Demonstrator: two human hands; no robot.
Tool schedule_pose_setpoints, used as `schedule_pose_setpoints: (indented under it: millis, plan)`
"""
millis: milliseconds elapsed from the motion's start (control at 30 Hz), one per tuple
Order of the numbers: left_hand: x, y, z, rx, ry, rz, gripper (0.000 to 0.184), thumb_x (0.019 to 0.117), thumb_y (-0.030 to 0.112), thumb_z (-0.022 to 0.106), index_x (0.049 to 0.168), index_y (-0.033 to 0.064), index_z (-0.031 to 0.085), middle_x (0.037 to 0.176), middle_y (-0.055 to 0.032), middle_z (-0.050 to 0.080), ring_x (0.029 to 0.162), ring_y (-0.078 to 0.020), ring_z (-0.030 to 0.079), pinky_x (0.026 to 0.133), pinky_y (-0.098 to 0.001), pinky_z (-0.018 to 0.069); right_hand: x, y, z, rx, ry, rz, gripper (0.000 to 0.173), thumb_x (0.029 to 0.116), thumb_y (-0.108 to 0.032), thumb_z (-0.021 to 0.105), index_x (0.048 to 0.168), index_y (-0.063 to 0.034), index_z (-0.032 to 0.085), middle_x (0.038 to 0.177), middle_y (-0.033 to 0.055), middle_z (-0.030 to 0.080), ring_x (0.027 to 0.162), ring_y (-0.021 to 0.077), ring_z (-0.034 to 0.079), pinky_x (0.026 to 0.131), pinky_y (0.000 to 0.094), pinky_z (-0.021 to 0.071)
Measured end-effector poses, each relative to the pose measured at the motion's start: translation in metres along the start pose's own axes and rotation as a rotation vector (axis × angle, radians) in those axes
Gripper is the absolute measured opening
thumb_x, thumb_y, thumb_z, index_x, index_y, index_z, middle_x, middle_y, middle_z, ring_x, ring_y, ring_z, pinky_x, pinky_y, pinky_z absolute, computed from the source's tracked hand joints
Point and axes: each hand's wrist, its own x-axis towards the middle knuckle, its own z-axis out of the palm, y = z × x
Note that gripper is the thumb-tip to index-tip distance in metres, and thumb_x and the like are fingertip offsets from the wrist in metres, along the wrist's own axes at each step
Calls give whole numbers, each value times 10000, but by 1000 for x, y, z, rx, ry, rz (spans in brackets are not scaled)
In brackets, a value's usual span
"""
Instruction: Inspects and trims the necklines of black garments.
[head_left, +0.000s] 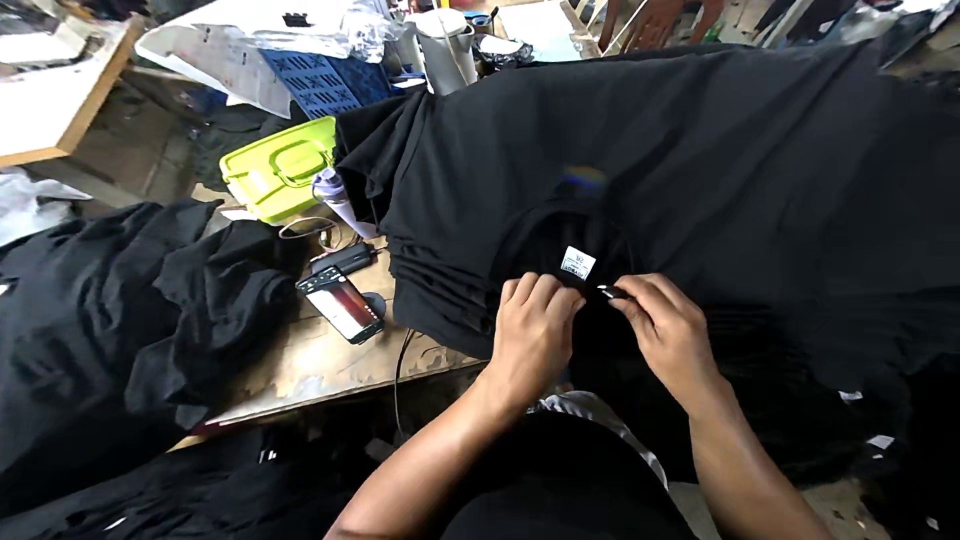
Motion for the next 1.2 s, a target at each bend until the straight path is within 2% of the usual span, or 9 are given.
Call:
schedule_pose_setpoints:
  millis: [433, 567, 733, 800, 867, 967, 1067, 1133, 1200]
  plan:
    - [-19, 17, -2, -211, -71, 13, 160, 984, 172, 629, 923, 87, 751, 888, -69, 710, 882, -205, 661, 864, -380, 489, 1, -2, 9, -94, -15, -37, 253, 1026, -201, 596, 1111, -8, 736, 941, 151, 716, 868, 286, 707, 790, 390, 581]
    - [-16, 19, -30, -110, 41, -16, 375, 978, 399, 666, 745, 105, 679, 828, -65, 693, 829, -194, 656, 793, -352, 507, -1, 1, -3, -66, -60, -9, 270, 1024, -220, 591, 1101, -10, 742, 942, 143, 725, 879, 263, 709, 823, 354, 579]
    - [18, -30, -55, 196, 80, -392, 414, 889, 347, 746, 1005, -40, 654, 965, -220, 661, 883, -373, 669, 739, -534, 544, 11, -13, -5, 33, -33, -34, 289, 1019, -236, 605, 1086, 8, 745, 934, 145, 718, 844, 203, 700, 788, 276, 572]
    - [26, -40, -59, -24, 181, -445, 136, 949, 138, 667, 946, 4, 692, 844, -114, 682, 717, -204, 660, 642, -376, 548, 24, -19, 2, 151, -6, -55, 274, 1022, -222, 614, 1082, 16, 735, 1019, 144, 711, 888, 128, 688, 811, 201, 554]
    - [30, -35, -61, -720, 356, -606, 212, 1072, 166, 490, 986, 119, 678, 799, 46, 648, 670, -3, 605, 635, -171, 525, 33, -20, 12, 292, -10, -36, 256, 1018, -201, 629, 1087, 26, 723, 1078, 130, 699, 902, 70, 678, 803, 174, 556]
    - [39, -19, -56, -1444, 531, -638, 248, 1055, 248, 496, 1242, 155, 631, 992, 24, 727, 871, -72, 706, 843, -281, 595, 41, -22, 24, 440, -9, 20, 257, 1011, -196, 638, 1105, 30, 718, 1039, 87, 706, 839, 14, 656, 771, 157, 556]
    - [36, -8, -36, -1233, 489, -323, 688, 930, 104, 708, 1496, 280, 359, 1301, 81, 626, 1134, -104, 648, 1002, -353, 552, 47, -27, 25, 531, 23, 58, 229, 1020, -180, 621, 1108, 13, 707, 1013, 38, 705, 811, -12, 645, 751, 148, 557]
    - [37, -8, -18, -912, 496, -175, 770, 880, -2, 736, 1493, 270, 358, 1392, 58, 537, 1162, -98, 630, 985, -335, 570, 53, -32, 23, 564, 48, 71, 211, 1024, -167, 606, 1120, -3, 698, 1009, 13, 697, 804, -17, 644, 743, 150, 562]
    - [36, -12, -4, -680, 585, -144, 590, 878, -28, 732, 1415, 88, 519, 1324, -78, 537, 1062, -106, 647, 900, -291, 594, 57, -38, 25, 560, 76, 25, 209, 1023, -171, 615, 1116, -1, 692, 1024, 16, 691, 832, -14, 650, 759, 153, 567]
